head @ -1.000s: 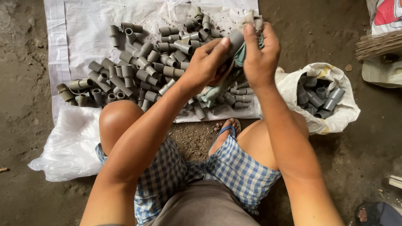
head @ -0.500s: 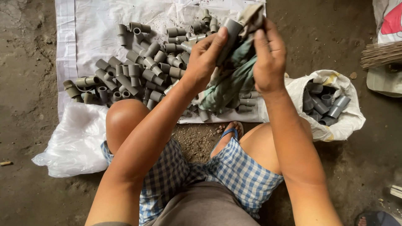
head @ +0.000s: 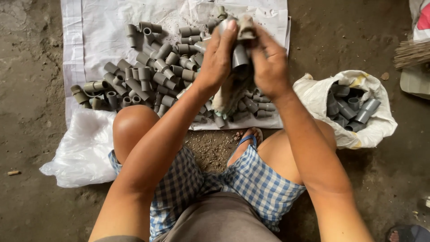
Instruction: The person sits on the floor and wipes gray plastic pipe fittings with a cloth. They pick up fittings one by one from a pile on a white sheet, wipe them, and place them into a white sack.
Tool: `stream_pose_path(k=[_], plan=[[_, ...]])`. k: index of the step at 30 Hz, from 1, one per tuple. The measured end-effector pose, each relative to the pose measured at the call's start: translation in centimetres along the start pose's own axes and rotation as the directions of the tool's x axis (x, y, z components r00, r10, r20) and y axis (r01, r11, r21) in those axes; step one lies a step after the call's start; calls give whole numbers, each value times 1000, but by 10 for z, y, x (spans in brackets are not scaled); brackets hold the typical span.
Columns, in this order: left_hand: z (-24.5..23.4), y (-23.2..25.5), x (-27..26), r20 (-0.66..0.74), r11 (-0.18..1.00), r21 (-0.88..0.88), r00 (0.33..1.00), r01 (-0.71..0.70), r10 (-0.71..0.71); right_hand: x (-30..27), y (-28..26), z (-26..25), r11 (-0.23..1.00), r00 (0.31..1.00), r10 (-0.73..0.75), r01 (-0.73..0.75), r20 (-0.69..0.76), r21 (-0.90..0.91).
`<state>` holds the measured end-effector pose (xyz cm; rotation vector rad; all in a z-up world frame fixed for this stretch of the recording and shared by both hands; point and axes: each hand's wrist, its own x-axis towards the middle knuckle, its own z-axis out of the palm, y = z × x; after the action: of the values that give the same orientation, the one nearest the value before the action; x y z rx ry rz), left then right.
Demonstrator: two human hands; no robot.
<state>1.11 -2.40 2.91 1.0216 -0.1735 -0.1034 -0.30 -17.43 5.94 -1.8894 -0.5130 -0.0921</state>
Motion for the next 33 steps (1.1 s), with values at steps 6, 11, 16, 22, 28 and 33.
stream_pose_path(k=[6, 11, 16, 22, 28, 33], plan=[[-11, 18, 10, -440, 929, -227, 821, 291, -365, -4, -9, 4, 995, 985, 53, -39, 164, -86], [-2, 22, 10, -480, 883, -235, 742, 406, -468, -4, -9, -9, 811, 958, 286, -245, 5, 531], [-8, 16, 9, -395, 875, -368, 799, 314, -453, -4, -3, -7, 632, 980, 199, -103, -32, 768], [-20, -3, 6, -143, 773, -607, 933, 182, -331, -13, -27, 29, 984, 989, -64, 84, 131, -156], [-21, 0, 4, -305, 933, -352, 951, -73, -41, -21, -23, 22, 829, 969, -13, 148, 245, -539], [-28, -4, 2, -275, 949, -310, 961, -53, -36, -19, -5, 19, 650, 985, -59, 160, 161, -743]])
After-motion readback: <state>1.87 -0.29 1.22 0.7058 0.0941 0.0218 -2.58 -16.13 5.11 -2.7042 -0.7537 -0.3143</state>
